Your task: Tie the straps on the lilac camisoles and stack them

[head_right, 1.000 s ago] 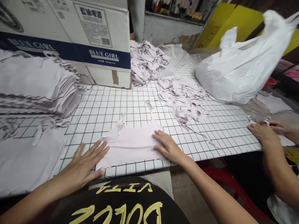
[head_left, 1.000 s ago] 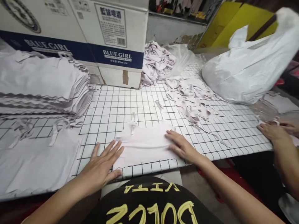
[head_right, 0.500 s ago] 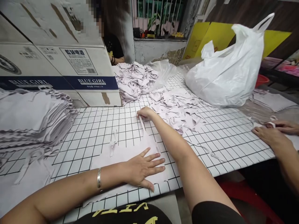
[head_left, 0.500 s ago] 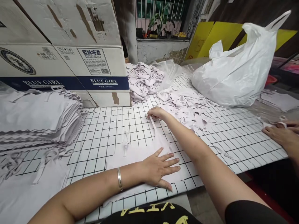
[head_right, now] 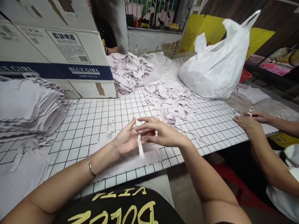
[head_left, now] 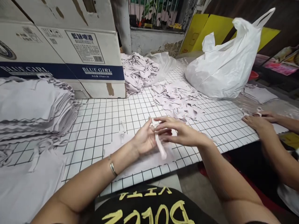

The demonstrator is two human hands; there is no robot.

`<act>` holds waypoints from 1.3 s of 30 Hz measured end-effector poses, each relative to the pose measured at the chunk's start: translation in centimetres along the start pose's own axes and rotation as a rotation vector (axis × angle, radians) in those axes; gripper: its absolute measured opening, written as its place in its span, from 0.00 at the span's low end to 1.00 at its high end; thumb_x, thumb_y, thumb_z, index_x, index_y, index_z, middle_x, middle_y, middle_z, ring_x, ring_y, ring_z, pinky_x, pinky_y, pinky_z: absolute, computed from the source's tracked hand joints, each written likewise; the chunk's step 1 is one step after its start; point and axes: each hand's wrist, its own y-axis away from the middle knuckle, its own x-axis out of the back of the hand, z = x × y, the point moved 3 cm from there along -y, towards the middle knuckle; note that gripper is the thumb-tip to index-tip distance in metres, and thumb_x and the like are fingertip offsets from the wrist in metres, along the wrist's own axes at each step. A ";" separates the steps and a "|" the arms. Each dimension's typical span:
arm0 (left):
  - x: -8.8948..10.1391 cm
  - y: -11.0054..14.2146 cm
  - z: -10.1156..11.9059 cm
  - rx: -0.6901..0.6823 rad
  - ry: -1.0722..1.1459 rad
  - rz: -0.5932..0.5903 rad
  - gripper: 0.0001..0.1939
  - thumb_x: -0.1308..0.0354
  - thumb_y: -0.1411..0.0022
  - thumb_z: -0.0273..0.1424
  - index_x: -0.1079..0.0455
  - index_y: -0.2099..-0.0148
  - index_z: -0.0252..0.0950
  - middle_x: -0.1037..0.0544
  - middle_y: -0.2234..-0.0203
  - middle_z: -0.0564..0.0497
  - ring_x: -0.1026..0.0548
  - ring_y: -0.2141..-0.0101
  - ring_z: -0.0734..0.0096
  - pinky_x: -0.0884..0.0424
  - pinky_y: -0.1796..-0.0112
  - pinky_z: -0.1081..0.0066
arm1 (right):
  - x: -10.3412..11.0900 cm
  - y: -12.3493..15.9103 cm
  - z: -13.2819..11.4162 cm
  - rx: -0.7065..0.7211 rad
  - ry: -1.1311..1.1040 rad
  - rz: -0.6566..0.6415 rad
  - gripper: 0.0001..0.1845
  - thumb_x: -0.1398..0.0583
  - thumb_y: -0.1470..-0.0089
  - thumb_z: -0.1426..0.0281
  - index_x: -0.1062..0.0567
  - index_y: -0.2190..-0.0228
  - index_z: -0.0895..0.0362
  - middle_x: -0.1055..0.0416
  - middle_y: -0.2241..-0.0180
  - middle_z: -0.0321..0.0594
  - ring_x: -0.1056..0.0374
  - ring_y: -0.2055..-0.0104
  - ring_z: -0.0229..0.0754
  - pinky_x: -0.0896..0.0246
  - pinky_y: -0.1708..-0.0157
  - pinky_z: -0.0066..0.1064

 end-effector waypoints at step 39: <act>-2.2 -1.9 3.1 -0.056 0.415 0.144 0.16 0.59 0.29 0.26 0.33 0.52 0.24 0.20 0.68 0.41 0.20 0.64 0.66 0.26 0.53 0.64 | -7.6 3.7 7.8 -0.324 -0.800 -0.601 0.24 0.34 0.52 0.51 0.30 0.72 0.61 0.38 0.85 0.29 0.45 0.84 0.30 0.49 0.81 0.25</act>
